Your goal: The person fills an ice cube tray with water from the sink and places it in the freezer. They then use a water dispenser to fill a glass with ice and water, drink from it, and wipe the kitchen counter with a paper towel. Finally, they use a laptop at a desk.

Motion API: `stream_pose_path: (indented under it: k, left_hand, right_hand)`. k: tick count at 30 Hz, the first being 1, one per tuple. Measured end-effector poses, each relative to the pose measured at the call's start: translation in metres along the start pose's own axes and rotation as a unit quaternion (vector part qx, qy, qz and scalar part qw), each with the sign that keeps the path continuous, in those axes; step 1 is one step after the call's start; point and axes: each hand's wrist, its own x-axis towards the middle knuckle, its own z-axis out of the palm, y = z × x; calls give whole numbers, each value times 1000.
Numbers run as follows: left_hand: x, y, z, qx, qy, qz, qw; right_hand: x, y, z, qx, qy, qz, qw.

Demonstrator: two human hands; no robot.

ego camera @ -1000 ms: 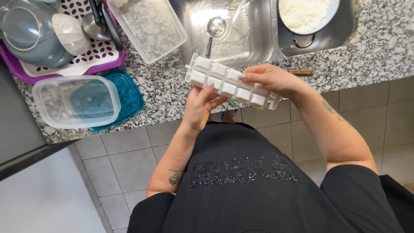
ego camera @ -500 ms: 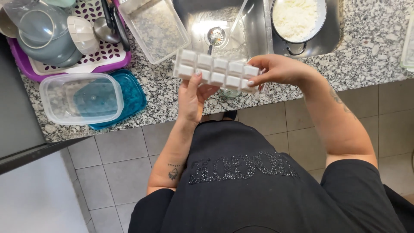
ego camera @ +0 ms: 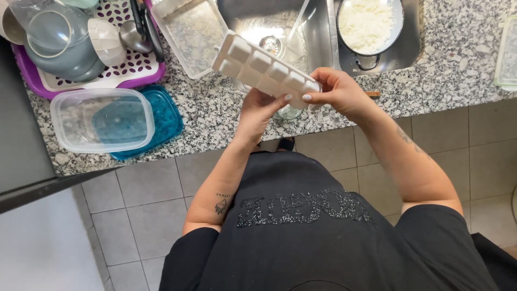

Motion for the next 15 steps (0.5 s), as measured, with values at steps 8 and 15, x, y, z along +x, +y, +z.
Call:
stream_pose_path:
  k: [8, 15]
  left_hand:
    - [-36, 43, 8, 85, -85, 254, 960]
    - [-29, 33, 3, 157, -81, 352, 919]
  right_hand:
    - [-27, 0, 22, -225, 153, -423, 865]
    - [-30, 2, 31, -179, 154, -492, 838]
